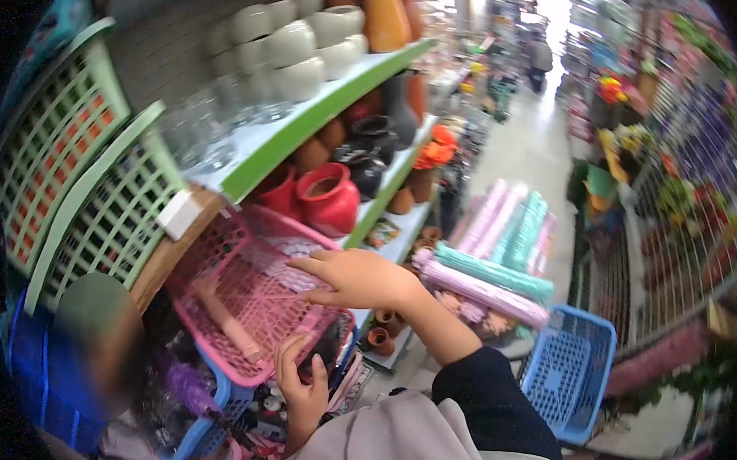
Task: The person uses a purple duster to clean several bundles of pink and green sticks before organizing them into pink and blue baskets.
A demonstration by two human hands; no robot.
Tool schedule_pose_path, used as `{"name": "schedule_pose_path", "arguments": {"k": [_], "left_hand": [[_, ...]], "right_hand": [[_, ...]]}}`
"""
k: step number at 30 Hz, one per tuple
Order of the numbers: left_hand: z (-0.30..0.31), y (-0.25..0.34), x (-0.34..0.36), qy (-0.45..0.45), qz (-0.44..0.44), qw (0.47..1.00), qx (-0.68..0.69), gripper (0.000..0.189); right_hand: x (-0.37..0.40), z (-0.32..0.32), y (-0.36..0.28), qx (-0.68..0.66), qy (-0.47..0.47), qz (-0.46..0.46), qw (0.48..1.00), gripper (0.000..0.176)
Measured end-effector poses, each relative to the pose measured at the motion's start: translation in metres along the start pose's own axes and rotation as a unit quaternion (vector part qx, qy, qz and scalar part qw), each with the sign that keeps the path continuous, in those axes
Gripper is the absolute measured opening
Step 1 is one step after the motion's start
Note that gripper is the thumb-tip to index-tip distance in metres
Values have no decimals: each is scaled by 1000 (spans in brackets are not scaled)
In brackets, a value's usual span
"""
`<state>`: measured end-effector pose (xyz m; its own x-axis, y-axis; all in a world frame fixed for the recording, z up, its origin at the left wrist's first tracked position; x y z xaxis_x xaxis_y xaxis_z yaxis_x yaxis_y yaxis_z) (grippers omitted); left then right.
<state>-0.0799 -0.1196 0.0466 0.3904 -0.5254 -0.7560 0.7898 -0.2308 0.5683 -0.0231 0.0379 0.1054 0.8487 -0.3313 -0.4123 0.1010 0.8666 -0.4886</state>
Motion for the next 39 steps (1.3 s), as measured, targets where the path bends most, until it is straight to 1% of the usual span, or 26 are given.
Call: {"name": "schedule_pose_path", "arguments": {"k": [1, 2, 4, 5, 7, 8, 10, 11, 12, 13, 14, 15, 16, 17, 20, 21, 22, 24, 27, 30, 32, 33, 34, 36, 38, 39], "left_hand": [[-9, 4, 5, -33, 12, 998, 51, 28], [-17, 9, 9, -49, -9, 996, 73, 28], [-34, 16, 26, -100, -10, 989, 105, 27], [-43, 15, 39, -120, -10, 986, 113, 26], [-60, 15, 62, -152, 14, 977, 151, 25], [-70, 13, 74, -163, 23, 973, 164, 25], [-93, 7, 95, -183, 37, 966, 179, 24], [-106, 4, 103, -199, 51, 962, 179, 24], [-117, 4, 106, -200, 54, 960, 187, 24], [-129, 7, 104, -206, 25, 962, 177, 24], [-142, 10, 100, -211, -5, 963, 165, 23], [-155, 11, 96, -230, -33, 960, 155, 27], [-169, 13, 88, -232, -34, 959, 157, 27], [-184, 20, 79, -239, -73, 956, 154, 31], [-233, 34, 58, -298, -161, 933, 126, 42], [-253, 31, 57, -316, -197, 922, 103, 45], [-270, 32, 54, -332, -212, 914, 100, 45], [-293, 33, 51, -356, -228, 901, 95, 47], [-318, 27, 55, -373, -247, 890, 90, 44], [-322, 29, 52, -365, -252, 891, 93, 40], [-311, 33, 45, -342, -263, 898, 88, 41], [-301, 38, 39, -321, -268, 904, 86, 41], [-288, 43, 34, -302, -270, 911, 82, 41], [-259, 52, 21, -282, -254, 924, 56, 40], [-221, 59, 4, -264, -211, 936, 97, 39], [-203, 60, -2, -243, -219, 942, 81, 39]], "right_hand": [[21, 6, 7, -1, 63, -13, 998, 51], [50, 15, 15, -21, 93, -94, 991, 48], [105, 17, 39, 11, 174, -161, 971, 43], [132, 15, 44, 21, 181, -174, 968, 43], [192, 14, 62, -21, 222, -317, 922, 35], [218, 10, 65, -11, 226, -326, 918, 35], [270, 14, 76, 81, 289, -381, 874, 29], [290, 13, 80, 90, 287, -386, 872, 29], [307, 17, 81, 151, 311, -378, 859, 30], [319, 21, 80, 208, 334, -367, 843, 30], [326, 23, 80, 211, 332, -370, 842, 30], [333, 28, 80, 241, 347, -382, 822, 32], [340, 32, 80, 269, 362, -394, 801, 33], [346, 32, 88, 267, 359, -408, 796, 38], [352, 38, 102, 311, 328, -416, 789, 45], [358, 37, 116, 294, 309, -433, 794, 50], [363, 38, 122, 296, 310, -432, 793, 50], [371, 37, 139, 279, 264, -460, 800, 52], [375, 39, 149, 275, 267, -445, 809, 54], [371, 47, 147, 259, 277, -427, 821, 52], [369, 57, 146, 167, 337, -394, 838, 47], [358, 69, 133, 153, 356, -375, 842, 44], [354, 76, 130, 112, 365, -364, 850, 47], [339, 95, 116, 65, 367, -330, 867, 48], [320, 109, 108, -14, 361, -320, 876, 48], [307, 113, 103, -47, 352, -296, 887, 48]]}}
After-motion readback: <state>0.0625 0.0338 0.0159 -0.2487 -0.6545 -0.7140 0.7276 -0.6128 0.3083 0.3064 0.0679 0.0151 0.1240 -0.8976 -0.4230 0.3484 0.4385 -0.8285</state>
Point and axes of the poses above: each hand's wrist, its own x-axis away from the middle knuckle, its own z-axis out of the back of the hand, y = z × x, the point moved 6 cm from there along -x, towards the middle knuckle, and after that the axes turned 9 degrees about y, right-handed, at the moved point
